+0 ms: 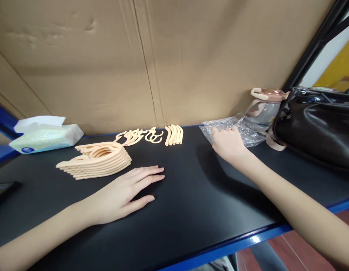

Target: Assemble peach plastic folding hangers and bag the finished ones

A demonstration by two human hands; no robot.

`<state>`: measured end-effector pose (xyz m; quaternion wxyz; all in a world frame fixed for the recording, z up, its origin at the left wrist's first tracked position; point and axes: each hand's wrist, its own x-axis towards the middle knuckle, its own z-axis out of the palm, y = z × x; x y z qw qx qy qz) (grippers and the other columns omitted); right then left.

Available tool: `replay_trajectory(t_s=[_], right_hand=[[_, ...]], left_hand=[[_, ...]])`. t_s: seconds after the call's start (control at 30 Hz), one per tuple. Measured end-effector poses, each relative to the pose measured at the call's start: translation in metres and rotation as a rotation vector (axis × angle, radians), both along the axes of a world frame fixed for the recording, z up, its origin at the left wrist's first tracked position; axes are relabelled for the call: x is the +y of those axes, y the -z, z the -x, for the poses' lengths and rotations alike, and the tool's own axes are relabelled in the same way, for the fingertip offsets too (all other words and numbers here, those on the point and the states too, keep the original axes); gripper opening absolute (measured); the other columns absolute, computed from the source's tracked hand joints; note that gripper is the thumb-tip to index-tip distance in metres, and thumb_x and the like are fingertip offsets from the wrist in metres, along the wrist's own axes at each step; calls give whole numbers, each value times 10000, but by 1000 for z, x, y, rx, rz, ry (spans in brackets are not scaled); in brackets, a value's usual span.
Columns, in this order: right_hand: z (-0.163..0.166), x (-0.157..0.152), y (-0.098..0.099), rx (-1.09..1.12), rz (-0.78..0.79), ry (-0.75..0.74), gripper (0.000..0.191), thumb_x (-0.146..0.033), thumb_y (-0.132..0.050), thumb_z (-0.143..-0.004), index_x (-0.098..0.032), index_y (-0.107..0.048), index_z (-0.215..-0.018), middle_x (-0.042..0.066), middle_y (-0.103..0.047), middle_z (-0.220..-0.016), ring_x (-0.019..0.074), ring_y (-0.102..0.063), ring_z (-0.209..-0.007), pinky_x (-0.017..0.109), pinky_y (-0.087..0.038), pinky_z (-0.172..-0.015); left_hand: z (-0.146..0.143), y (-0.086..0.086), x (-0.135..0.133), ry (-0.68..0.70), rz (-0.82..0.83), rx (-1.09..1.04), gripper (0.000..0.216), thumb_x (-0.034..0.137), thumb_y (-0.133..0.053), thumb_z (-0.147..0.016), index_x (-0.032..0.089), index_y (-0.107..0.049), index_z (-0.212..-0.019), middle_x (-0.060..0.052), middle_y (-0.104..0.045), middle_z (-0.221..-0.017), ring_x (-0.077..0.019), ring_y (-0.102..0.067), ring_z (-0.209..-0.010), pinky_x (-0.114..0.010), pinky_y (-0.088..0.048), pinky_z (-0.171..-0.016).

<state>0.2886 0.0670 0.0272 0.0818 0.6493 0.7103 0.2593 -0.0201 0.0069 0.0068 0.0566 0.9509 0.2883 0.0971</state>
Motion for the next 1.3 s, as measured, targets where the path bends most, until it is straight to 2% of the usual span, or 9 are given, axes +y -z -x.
replay_trajectory(t_s=[0.13,0.33,0.73,0.83,0.9,0.97,1.07,1.17,1.3], right_hand=[[1,5,4,60,-42,14,285,-313,-494,-876,-73,-526,-1026,178,-697,-832,319,-656,-826,355,-315,-736],[3,11,11,38,-81,29,186,-126,-451,-828,-56,-531,-981,204,-691,-812,328,-654,-816,363,-278,-737],[-2,15,5,37,-47,49,234,-20,-415,-807,-46,-535,-1006,168,-691,-765,293,-658,-744,338,-257,-690],[-1,10,-2,27,-111,26,213,-49,-397,-829,-66,-538,-986,165,-679,-765,291,-646,-768,341,-267,-697],[3,1,-8,23,-207,-49,174,-90,-396,-847,-93,-546,-935,139,-660,-727,279,-630,-753,341,-281,-700],[12,-12,-13,29,-293,-202,152,-123,-398,-865,-122,-550,-872,102,-630,-693,255,-604,-717,342,-303,-710],[31,-40,-15,70,-350,-513,137,-130,-423,-866,-145,-550,-817,60,-583,-695,225,-562,-698,344,-334,-748],[51,-70,-11,110,-299,-768,174,-91,-433,-856,-161,-542,-742,26,-535,-659,201,-510,-643,345,-350,-737],[67,-98,-4,252,-246,-967,230,-36,-420,-855,-150,-569,-723,26,-552,-661,179,-504,-644,339,-368,-740]], left_hand=[[0,0,0,-2,0,24,423,374,-440,-956,238,-450,-1356,-70,-456,-1431,-239,-419,-1318,-402,-384,-1072],[0,1,0,-1,-2,43,429,388,-422,-962,236,-438,-1362,-67,-442,-1441,-233,-404,-1327,-398,-374,-1076],[-1,-1,0,-5,-6,73,418,370,-412,-970,218,-442,-1357,-71,-434,-1445,-227,-398,-1328,-396,-370,-1077],[0,0,-1,-3,-9,66,416,366,-418,-969,221,-436,-1359,-74,-439,-1439,-227,-401,-1324,-391,-372,-1073],[0,1,-1,-13,-24,53,442,364,-423,-968,227,-392,-1386,-77,-397,-1467,-226,-398,-1326,-385,-380,-1065],[0,3,0,-46,-86,24,490,346,-426,-965,217,-319,-1425,-85,-317,-1509,-225,-373,-1341,-377,-380,-1061],[-2,4,2,-137,-322,-63,523,271,-445,-950,144,-288,-1432,-122,-286,-1517,-236,-323,-1365,-384,-340,-1080],[-2,0,2,-240,-626,-76,477,189,-483,-921,90,-376,-1376,-147,-434,-1428,-267,-417,-1290,-402,-350,-1032],[2,-5,1,-255,-866,32,279,139,-533,-902,150,-584,-1176,-42,-690,-1101,-230,-598,-985,-361,-390,-818]])
